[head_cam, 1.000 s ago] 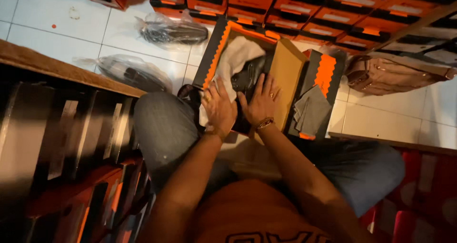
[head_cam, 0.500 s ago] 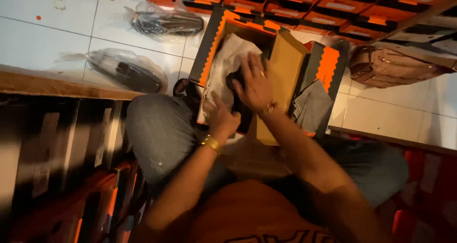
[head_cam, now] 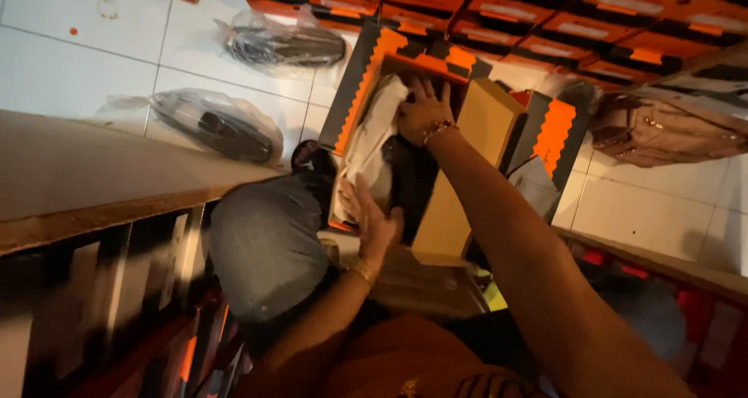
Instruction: The person cleans a pair of black shoes using a cloth, wiping the exterior and interior surfaces. The person then wraps each shoe in tissue paper and places them into a shoebox, closing the box afterward.
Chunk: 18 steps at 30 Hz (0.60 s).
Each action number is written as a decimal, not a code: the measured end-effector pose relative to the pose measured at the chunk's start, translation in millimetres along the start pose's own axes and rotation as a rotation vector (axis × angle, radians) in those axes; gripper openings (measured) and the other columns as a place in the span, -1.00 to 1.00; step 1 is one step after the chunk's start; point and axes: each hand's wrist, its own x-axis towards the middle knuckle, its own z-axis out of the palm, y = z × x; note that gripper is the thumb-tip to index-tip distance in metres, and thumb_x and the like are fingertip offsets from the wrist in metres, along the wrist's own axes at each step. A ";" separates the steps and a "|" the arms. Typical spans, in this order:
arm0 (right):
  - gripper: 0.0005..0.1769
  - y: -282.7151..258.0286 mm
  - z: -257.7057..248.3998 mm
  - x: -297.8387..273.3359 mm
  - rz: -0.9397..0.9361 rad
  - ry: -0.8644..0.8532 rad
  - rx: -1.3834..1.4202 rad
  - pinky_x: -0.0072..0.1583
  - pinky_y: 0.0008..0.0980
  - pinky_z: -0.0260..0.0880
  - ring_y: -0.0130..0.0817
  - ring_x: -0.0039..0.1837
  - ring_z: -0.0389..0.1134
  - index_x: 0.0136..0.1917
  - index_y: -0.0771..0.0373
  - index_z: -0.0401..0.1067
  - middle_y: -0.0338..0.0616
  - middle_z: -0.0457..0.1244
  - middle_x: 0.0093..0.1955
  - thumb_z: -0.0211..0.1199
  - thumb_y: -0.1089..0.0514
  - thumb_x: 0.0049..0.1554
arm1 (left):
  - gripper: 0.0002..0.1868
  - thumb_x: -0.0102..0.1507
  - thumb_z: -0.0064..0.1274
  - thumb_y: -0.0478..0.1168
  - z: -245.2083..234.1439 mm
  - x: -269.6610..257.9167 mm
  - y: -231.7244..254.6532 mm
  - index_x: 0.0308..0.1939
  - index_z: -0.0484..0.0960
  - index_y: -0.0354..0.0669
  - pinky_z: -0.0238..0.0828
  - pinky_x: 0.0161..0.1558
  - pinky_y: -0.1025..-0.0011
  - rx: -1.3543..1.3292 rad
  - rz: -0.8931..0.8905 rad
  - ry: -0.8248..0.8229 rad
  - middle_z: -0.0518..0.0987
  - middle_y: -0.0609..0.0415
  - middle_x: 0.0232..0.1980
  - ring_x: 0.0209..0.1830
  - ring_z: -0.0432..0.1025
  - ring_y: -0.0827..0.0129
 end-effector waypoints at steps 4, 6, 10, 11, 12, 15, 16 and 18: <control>-0.53 13.1 6.3 -21.8 0.010 0.124 0.289 0.55 0.35 -0.22 0.01 0.68 -0.18 0.38 -0.08 0.41 -0.05 -0.20 0.70 0.07 -0.13 0.23 | 0.17 0.11 0.15 -0.13 6.5 -5.1 1.1 0.62 -0.30 -0.13 -0.23 0.49 -0.23 -0.168 -0.348 -0.151 -0.41 -0.37 0.65 0.59 -0.20 -0.41; -0.60 28.5 1.1 -65.7 0.007 0.256 0.477 0.56 0.28 -0.05 0.02 0.65 -0.05 0.32 -0.01 0.45 -0.01 -0.18 0.68 0.15 -0.07 0.25 | 0.17 0.11 0.17 -0.05 11.8 5.1 -15.4 0.62 -0.24 -0.19 -0.20 0.46 -0.30 -0.151 -0.359 -0.155 -0.40 -0.35 0.66 0.57 -0.11 -0.43; -0.52 65.2 50.7 -173.1 0.467 0.534 1.049 0.47 0.14 0.05 0.07 0.49 0.15 0.44 0.18 0.20 0.15 0.11 0.46 -0.03 -0.03 0.33 | 0.11 0.17 0.15 0.04 14.2 14.6 -42.3 0.60 -0.16 -0.30 -0.16 0.52 -0.13 -0.169 -0.459 -0.085 -0.37 -0.34 0.64 0.64 -0.23 -0.25; -0.53 75.6 83.1 -190.8 0.642 0.578 1.022 0.36 0.18 0.22 0.21 0.40 0.25 0.38 0.17 0.21 0.21 0.27 0.31 0.06 -0.11 0.32 | 0.12 0.15 0.17 0.06 15.9 13.3 -42.9 0.59 -0.15 -0.28 -0.17 0.54 -0.14 -0.135 -0.472 -0.068 -0.39 -0.32 0.63 0.64 -0.26 -0.24; -0.53 82.4 97.1 -190.3 0.642 0.589 1.022 0.36 0.18 0.22 0.21 0.40 0.25 0.38 0.17 0.21 0.21 0.27 0.31 0.06 -0.11 0.32 | 0.12 0.15 0.17 0.06 13.7 13.7 -37.9 0.59 -0.15 -0.28 -0.17 0.54 -0.14 -0.137 -0.462 -0.068 -0.39 -0.32 0.63 0.64 -0.26 -0.24; -0.43 89.1 130.6 -207.5 0.765 0.083 0.690 0.16 -0.03 0.47 0.07 0.19 0.44 -0.02 0.15 0.58 0.02 0.44 0.03 0.11 -0.37 0.21 | 0.17 0.14 0.15 0.14 10.4 4.1 -27.9 0.61 -0.25 -0.09 -0.07 0.50 -0.17 -0.052 -0.493 -0.123 -0.38 -0.18 0.64 0.63 -0.14 -0.11; -0.29 81.1 132.3 -215.7 0.757 -0.140 0.682 0.20 0.01 0.47 0.08 0.23 0.43 0.05 0.23 0.59 0.10 0.44 0.06 0.16 -0.45 0.10 | 0.14 0.16 0.15 0.07 8.8 4.2 -27.0 0.60 -0.24 -0.18 -0.02 0.48 -0.17 -0.166 -0.477 -0.089 -0.36 -0.26 0.63 0.61 -0.13 -0.22; -0.12 80.1 140.6 -217.3 0.736 -0.349 0.672 0.23 0.04 0.47 0.09 0.27 0.42 0.11 0.32 0.61 0.17 0.44 0.10 0.21 -0.53 0.00 | 0.12 0.18 0.16 0.01 2.1 12.5 -26.3 0.59 -0.23 -0.27 0.03 0.46 -0.16 -0.282 -0.450 -0.045 -0.34 -0.35 0.63 0.59 -0.11 -0.34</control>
